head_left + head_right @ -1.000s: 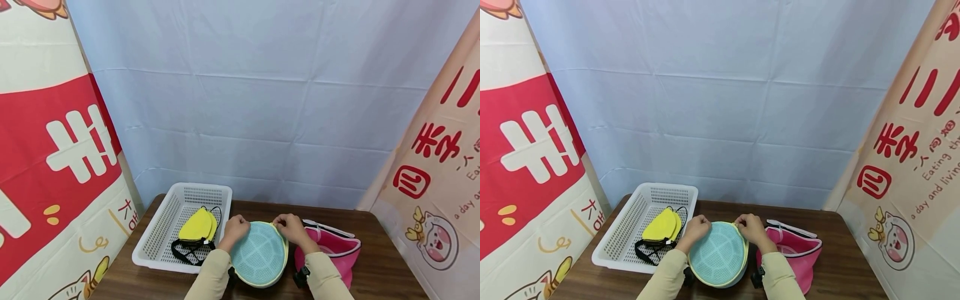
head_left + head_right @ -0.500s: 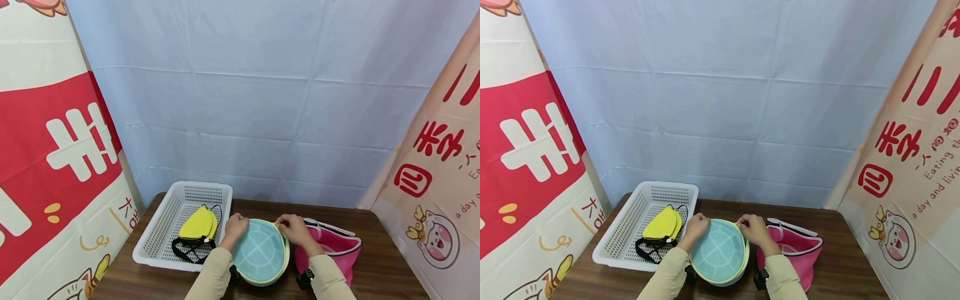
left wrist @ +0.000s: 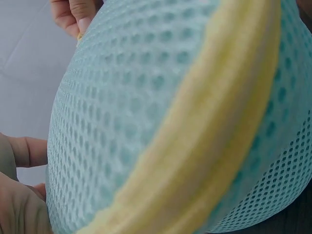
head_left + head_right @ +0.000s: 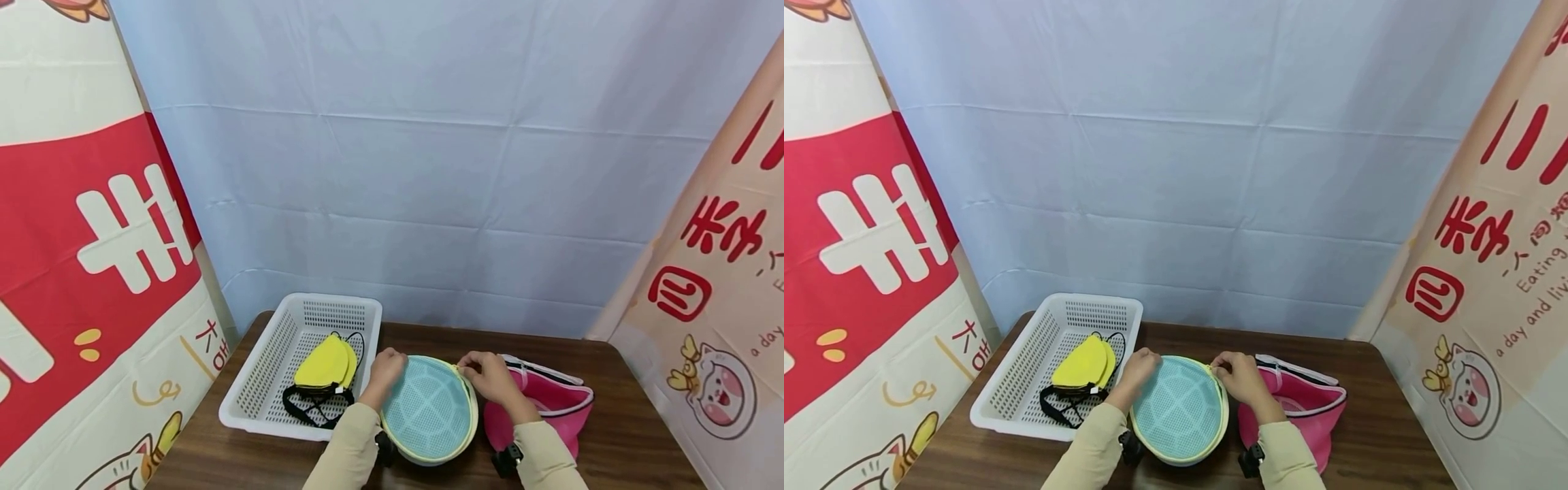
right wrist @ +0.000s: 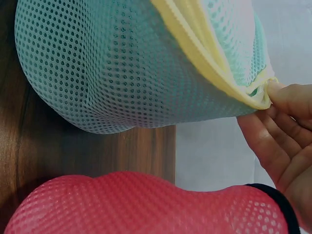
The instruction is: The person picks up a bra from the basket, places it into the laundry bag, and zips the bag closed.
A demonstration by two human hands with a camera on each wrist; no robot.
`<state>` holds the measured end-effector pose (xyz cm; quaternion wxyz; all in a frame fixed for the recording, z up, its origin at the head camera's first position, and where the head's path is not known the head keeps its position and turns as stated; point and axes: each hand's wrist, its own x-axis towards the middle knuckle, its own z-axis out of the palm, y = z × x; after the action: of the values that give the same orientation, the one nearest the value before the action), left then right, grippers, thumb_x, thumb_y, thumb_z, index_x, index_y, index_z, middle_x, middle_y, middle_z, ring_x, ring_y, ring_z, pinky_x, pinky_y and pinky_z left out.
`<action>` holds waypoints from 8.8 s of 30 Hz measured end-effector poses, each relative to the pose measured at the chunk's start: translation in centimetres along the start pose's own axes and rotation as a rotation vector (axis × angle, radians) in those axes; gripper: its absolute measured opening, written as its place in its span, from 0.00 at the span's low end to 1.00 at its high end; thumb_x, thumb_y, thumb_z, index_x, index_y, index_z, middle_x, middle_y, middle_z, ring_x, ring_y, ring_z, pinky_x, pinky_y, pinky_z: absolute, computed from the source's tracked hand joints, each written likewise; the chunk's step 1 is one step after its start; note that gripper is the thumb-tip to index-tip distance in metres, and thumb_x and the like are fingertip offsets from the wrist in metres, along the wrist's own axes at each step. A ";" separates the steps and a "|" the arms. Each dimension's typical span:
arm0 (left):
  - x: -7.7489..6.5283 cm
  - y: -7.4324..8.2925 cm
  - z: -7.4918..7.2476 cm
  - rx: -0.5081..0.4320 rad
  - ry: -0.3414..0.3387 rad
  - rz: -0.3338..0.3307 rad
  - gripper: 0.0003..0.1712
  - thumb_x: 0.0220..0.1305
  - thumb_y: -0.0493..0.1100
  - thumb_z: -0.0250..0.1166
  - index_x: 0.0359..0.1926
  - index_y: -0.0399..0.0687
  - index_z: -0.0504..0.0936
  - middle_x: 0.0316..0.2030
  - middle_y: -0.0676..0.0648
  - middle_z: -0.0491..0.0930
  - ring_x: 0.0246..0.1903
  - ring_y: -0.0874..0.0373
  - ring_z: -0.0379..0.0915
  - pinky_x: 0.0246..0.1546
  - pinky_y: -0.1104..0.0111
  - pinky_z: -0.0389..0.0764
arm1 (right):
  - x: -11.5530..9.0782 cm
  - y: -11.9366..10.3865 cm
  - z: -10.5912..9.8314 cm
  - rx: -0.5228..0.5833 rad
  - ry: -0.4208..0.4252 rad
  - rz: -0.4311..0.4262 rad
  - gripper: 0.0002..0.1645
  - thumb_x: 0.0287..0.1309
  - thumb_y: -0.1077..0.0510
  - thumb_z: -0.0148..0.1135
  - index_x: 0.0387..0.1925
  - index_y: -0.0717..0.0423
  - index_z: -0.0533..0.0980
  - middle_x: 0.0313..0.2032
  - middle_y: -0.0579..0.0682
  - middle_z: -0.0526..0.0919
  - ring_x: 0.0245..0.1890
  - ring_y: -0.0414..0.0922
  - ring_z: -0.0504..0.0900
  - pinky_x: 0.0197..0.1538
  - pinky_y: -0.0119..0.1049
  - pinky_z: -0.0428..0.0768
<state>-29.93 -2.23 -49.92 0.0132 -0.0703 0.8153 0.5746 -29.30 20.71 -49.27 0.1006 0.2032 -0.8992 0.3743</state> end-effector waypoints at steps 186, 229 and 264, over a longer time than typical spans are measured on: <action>-1.5 0.2 1.3 -0.257 0.138 0.015 0.04 0.59 0.35 0.56 0.30 0.43 0.69 0.28 0.45 0.68 0.29 0.52 0.63 0.32 0.62 0.66 | -2.3 -0.7 -1.4 -0.249 0.139 -0.138 0.11 0.46 0.73 0.64 0.23 0.56 0.74 0.23 0.44 0.73 0.22 0.39 0.69 0.25 0.33 0.70; -1.0 -0.2 2.6 -0.285 0.552 0.039 0.07 0.57 0.25 0.46 0.30 0.39 0.63 0.33 0.39 0.61 0.34 0.45 0.56 0.35 0.56 0.60 | -3.3 -1.9 -2.0 -0.291 0.040 -0.029 0.13 0.42 0.71 0.62 0.17 0.52 0.70 0.14 0.39 0.64 0.15 0.36 0.63 0.20 0.30 0.66; -1.1 -0.6 1.0 -0.156 0.391 0.036 0.04 0.54 0.30 0.58 0.32 0.38 0.72 0.25 0.44 0.70 0.25 0.52 0.67 0.27 0.60 0.69 | -3.0 -1.7 -1.6 -0.358 -0.007 0.041 0.10 0.41 0.73 0.64 0.18 0.57 0.76 0.18 0.43 0.73 0.19 0.39 0.68 0.25 0.36 0.71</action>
<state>-28.86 -1.37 -50.74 -0.1608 -0.1667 0.7567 0.6114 -25.84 21.62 -48.03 0.1245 0.1651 -0.9557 0.2097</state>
